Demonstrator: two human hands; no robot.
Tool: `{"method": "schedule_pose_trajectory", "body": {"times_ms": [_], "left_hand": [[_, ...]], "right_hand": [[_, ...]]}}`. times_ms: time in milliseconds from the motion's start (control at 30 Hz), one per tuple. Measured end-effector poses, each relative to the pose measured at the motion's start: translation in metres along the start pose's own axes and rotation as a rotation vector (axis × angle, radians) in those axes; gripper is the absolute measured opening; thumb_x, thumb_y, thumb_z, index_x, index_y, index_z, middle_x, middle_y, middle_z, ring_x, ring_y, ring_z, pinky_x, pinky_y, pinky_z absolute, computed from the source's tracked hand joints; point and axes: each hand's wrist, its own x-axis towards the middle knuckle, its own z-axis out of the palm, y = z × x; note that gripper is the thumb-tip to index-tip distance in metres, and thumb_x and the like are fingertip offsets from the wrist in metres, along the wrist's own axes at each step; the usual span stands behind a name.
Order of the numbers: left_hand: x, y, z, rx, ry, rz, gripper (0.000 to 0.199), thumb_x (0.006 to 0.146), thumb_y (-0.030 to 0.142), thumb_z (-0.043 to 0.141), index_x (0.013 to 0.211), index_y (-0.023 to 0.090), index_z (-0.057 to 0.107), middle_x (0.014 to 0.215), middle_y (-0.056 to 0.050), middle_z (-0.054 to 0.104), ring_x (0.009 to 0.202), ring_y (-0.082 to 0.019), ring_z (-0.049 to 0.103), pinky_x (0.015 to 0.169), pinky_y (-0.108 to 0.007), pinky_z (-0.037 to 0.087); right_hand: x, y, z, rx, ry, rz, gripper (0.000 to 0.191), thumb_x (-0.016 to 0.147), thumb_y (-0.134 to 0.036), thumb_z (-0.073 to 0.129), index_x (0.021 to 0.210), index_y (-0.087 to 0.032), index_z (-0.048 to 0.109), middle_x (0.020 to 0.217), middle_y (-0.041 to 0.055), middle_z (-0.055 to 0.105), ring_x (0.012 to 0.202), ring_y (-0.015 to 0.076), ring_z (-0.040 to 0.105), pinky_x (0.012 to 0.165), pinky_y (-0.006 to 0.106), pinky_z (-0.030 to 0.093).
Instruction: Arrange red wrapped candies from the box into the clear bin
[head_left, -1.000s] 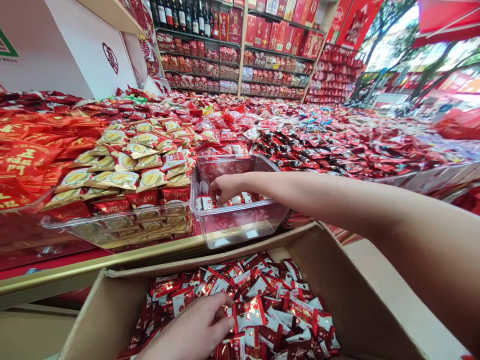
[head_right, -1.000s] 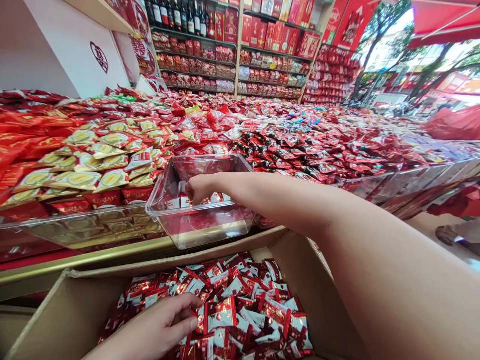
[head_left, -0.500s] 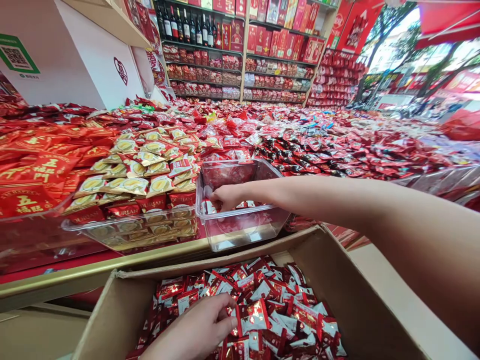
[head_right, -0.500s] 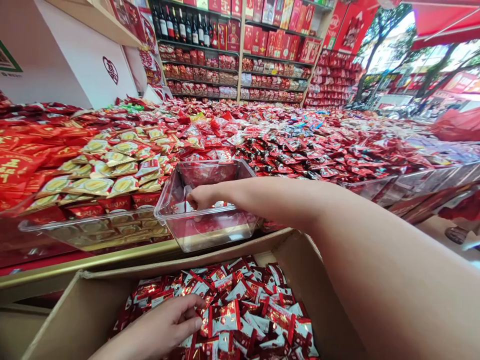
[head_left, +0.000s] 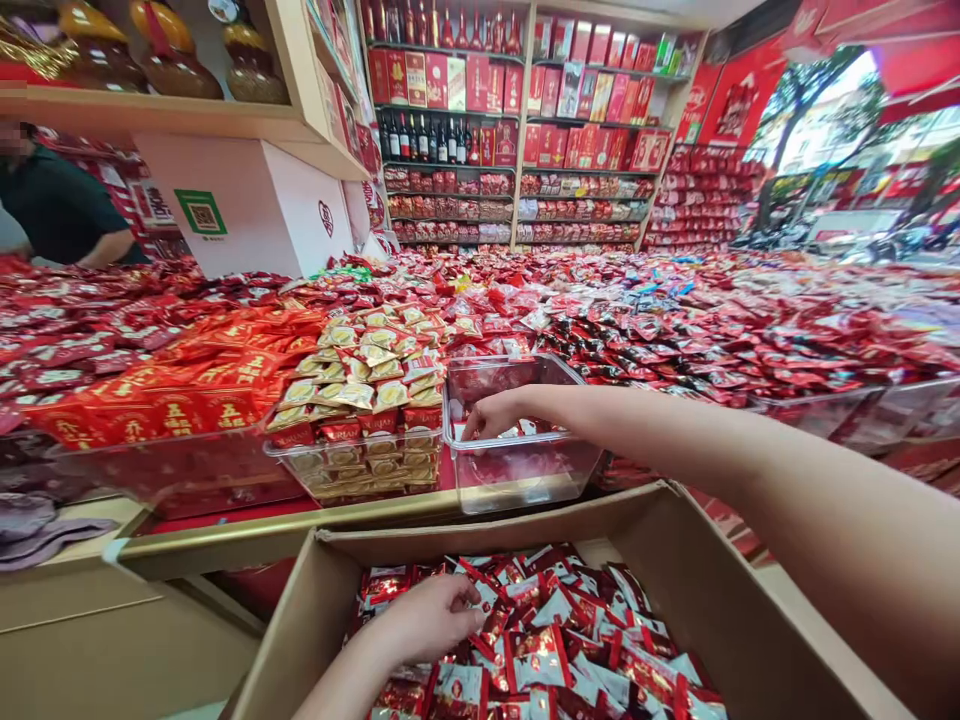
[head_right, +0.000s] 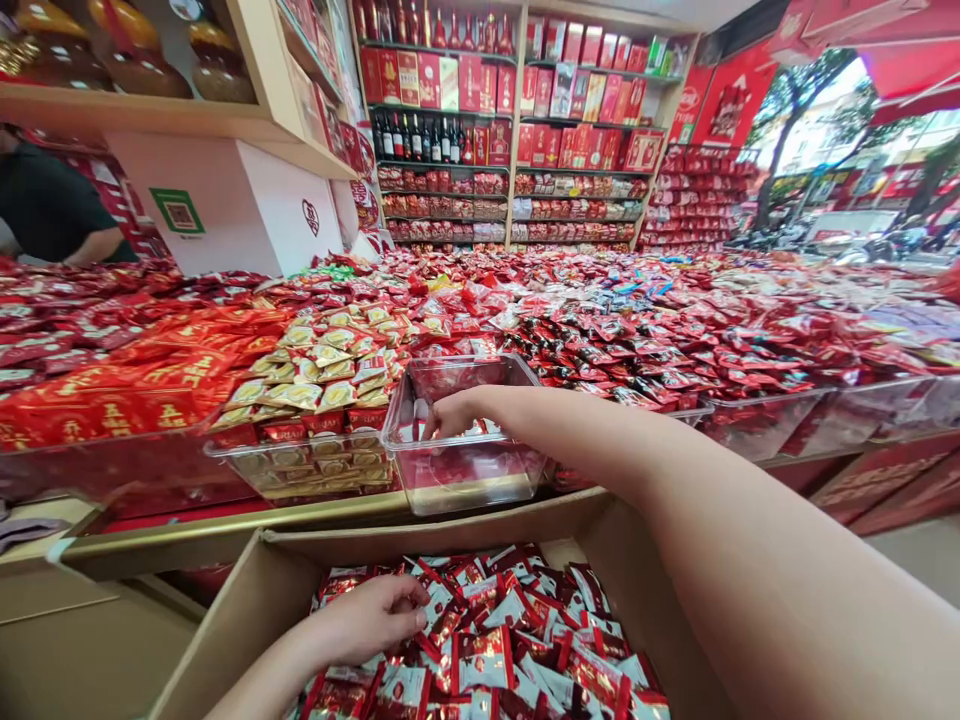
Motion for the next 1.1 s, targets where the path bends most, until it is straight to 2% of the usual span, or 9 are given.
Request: {"method": "schedule_pose_trajectory", "body": {"times_ms": [133, 300, 400, 500, 600, 700, 800, 933, 1100], "left_hand": [[-0.002, -0.005, -0.005, 0.101, 0.026, -0.023, 0.025, 0.078, 0.034, 0.050, 0.093, 0.017, 0.061, 0.084, -0.003, 0.066, 0.075, -0.015, 0.060, 0.066, -0.028, 0.044], [0.006, -0.024, 0.009, 0.218, 0.069, -0.078, 0.038, 0.078, 0.032, 0.056, 0.113, 0.019, 0.050, 0.123, -0.008, 0.049, 0.111, -0.023, 0.046, 0.092, -0.046, 0.035], [0.014, -0.028, 0.016, 0.246, 0.055, -0.116, 0.040, 0.079, 0.032, 0.054, 0.116, 0.019, 0.047, 0.123, -0.007, 0.048, 0.110, -0.024, 0.046, 0.092, -0.048, 0.036], [0.022, -0.026, 0.016, 0.249, 0.041, -0.118, 0.031, 0.080, 0.032, 0.054, 0.107, 0.018, 0.053, 0.113, -0.006, 0.054, 0.103, -0.021, 0.051, 0.089, -0.046, 0.039], [0.029, -0.018, 0.018, 0.227, 0.037, -0.111, 0.029, 0.081, 0.034, 0.052, 0.104, 0.017, 0.055, 0.106, -0.005, 0.058, 0.095, -0.018, 0.055, 0.083, -0.042, 0.043], [0.034, -0.007, 0.028, 0.239, 0.067, -0.148, 0.030, 0.082, 0.037, 0.049, 0.103, 0.016, 0.055, 0.105, -0.005, 0.058, 0.093, -0.018, 0.056, 0.081, -0.040, 0.045], [0.036, 0.002, 0.035, 0.287, 0.084, -0.198, 0.026, 0.083, 0.036, 0.048, 0.097, 0.016, 0.057, 0.102, -0.005, 0.059, 0.095, -0.018, 0.055, 0.082, -0.042, 0.044], [0.028, 0.000, 0.021, 0.332, 0.056, -0.178, 0.024, 0.082, 0.033, 0.051, 0.098, 0.017, 0.057, 0.103, -0.005, 0.059, 0.096, -0.018, 0.055, 0.083, -0.042, 0.043], [0.017, -0.013, 0.004, 0.312, 0.029, -0.151, 0.031, 0.079, 0.029, 0.055, 0.108, 0.017, 0.051, 0.114, -0.006, 0.052, 0.100, -0.020, 0.052, 0.084, -0.042, 0.043]], "right_hand": [[-0.001, -0.016, -0.035, -0.060, -0.184, -0.021, 0.035, 0.059, -0.016, 0.068, 0.094, -0.013, 0.066, 0.076, 0.0012, 0.067, 0.060, 0.0081, 0.054, 0.055, 0.018, 0.041], [-0.076, -0.051, -0.050, -0.084, 0.237, -0.290, 0.029, 0.073, -0.030, 0.056, 0.096, -0.013, 0.063, 0.074, -0.0024, 0.061, 0.065, 0.0060, 0.052, 0.062, 0.020, 0.040], [-0.132, -0.055, -0.018, 0.006, 0.158, -0.323, 0.027, 0.075, -0.032, 0.053, 0.093, -0.016, 0.064, 0.075, -0.0037, 0.061, 0.067, 0.0072, 0.054, 0.062, 0.021, 0.041], [-0.166, -0.021, 0.047, 0.075, -0.169, -0.213, 0.024, 0.077, -0.033, 0.053, 0.092, -0.018, 0.064, 0.072, -0.0014, 0.062, 0.060, 0.0085, 0.054, 0.054, 0.019, 0.041], [-0.168, 0.037, 0.118, 0.233, -0.292, 0.030, 0.022, 0.074, -0.031, 0.057, 0.088, -0.016, 0.064, 0.069, 0.0000, 0.062, 0.058, 0.0092, 0.053, 0.051, 0.019, 0.040], [-0.155, 0.080, 0.164, 0.319, -0.278, 0.263, 0.020, 0.075, -0.028, 0.053, 0.086, -0.013, 0.063, 0.062, 0.0001, 0.060, 0.051, 0.0082, 0.050, 0.046, 0.018, 0.039], [-0.147, 0.094, 0.176, 0.255, -0.205, 0.300, 0.018, 0.075, -0.024, 0.051, 0.082, -0.013, 0.063, 0.063, 0.0019, 0.061, 0.052, 0.0099, 0.052, 0.048, 0.019, 0.040], [-0.149, 0.093, 0.168, 0.099, -0.077, 0.243, 0.021, 0.071, -0.023, 0.054, 0.088, -0.014, 0.063, 0.085, 0.0086, 0.063, 0.077, 0.0184, 0.056, 0.070, 0.028, 0.042], [-0.154, 0.099, 0.171, -0.006, -0.129, 0.144, 0.029, 0.069, -0.030, 0.057, 0.093, -0.014, 0.063, 0.094, 0.0129, 0.060, 0.086, 0.0243, 0.054, 0.075, 0.032, 0.040]]}}
